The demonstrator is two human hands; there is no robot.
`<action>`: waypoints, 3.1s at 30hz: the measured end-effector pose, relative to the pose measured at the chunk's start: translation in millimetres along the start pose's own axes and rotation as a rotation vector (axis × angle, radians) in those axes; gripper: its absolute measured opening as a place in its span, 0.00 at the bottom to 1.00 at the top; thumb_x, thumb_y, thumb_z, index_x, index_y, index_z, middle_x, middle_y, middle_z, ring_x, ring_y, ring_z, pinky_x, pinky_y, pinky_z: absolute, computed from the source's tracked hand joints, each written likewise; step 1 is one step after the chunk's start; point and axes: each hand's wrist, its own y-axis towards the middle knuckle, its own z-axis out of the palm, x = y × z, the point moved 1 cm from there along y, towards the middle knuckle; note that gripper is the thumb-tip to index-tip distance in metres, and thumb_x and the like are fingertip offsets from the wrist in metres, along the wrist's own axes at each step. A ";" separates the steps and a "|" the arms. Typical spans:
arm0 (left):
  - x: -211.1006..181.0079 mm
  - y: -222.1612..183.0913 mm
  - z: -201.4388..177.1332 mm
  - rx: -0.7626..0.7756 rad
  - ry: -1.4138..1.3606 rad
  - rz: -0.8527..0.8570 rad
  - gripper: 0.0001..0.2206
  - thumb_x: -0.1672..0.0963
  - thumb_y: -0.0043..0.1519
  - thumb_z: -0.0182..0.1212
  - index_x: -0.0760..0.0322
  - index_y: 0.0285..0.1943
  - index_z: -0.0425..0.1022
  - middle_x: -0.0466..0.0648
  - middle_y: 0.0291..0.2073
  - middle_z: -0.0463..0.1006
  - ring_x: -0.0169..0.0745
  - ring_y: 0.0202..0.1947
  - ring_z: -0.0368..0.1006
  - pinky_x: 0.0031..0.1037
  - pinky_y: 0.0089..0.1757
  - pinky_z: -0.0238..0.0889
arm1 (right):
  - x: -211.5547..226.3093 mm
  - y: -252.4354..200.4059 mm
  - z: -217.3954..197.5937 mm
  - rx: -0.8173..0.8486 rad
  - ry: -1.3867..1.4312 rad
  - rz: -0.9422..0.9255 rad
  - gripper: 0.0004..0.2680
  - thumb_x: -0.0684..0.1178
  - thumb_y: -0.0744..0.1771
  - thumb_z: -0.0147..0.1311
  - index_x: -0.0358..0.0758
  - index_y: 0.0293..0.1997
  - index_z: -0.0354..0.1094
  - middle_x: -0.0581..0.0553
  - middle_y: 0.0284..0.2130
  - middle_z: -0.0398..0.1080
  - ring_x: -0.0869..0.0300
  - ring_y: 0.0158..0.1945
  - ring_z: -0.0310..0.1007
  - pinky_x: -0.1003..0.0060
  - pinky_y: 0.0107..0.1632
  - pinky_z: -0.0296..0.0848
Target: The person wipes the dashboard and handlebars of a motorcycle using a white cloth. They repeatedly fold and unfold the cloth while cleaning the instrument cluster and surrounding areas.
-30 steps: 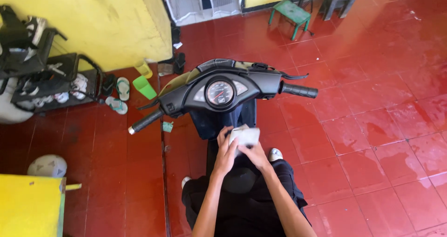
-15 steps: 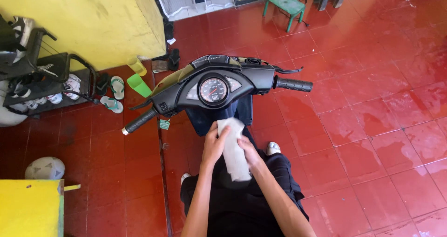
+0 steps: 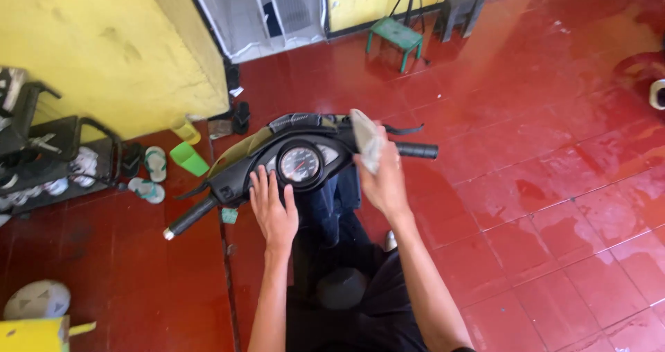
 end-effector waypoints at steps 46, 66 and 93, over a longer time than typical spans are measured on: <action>12.6 -156.0 -3.5 -0.054 -1.049 -1.014 0.29 0.45 0.73 0.31 0.63 0.78 0.54 0.57 0.76 0.52 0.55 0.77 0.41 0.51 0.67 0.43 | 22.2 -146.3 115.8 0.343 0.077 0.045 0.23 0.28 0.66 0.41 0.35 0.72 0.56 0.29 0.73 0.48 0.30 0.75 0.37 0.43 0.73 0.44; 12.4 -166.9 -75.6 0.140 -0.835 -1.104 0.13 0.62 0.63 0.58 0.73 0.56 0.76 0.54 0.52 0.81 0.42 0.52 0.78 0.27 0.55 0.68 | 19.5 -178.4 81.5 0.543 0.199 0.338 0.15 0.35 0.65 0.46 0.35 0.57 0.67 0.40 0.52 0.74 0.48 0.50 0.77 0.60 0.53 0.73; 8.0 -193.5 -65.2 0.346 -1.180 -0.965 0.39 0.63 0.58 0.65 0.64 0.80 0.49 0.62 0.71 0.62 0.61 0.67 0.62 0.54 0.62 0.56 | 17.0 -163.6 30.0 0.543 0.196 0.309 0.21 0.41 0.63 0.65 0.42 0.64 0.66 0.41 0.52 0.69 0.49 0.50 0.74 0.58 0.52 0.78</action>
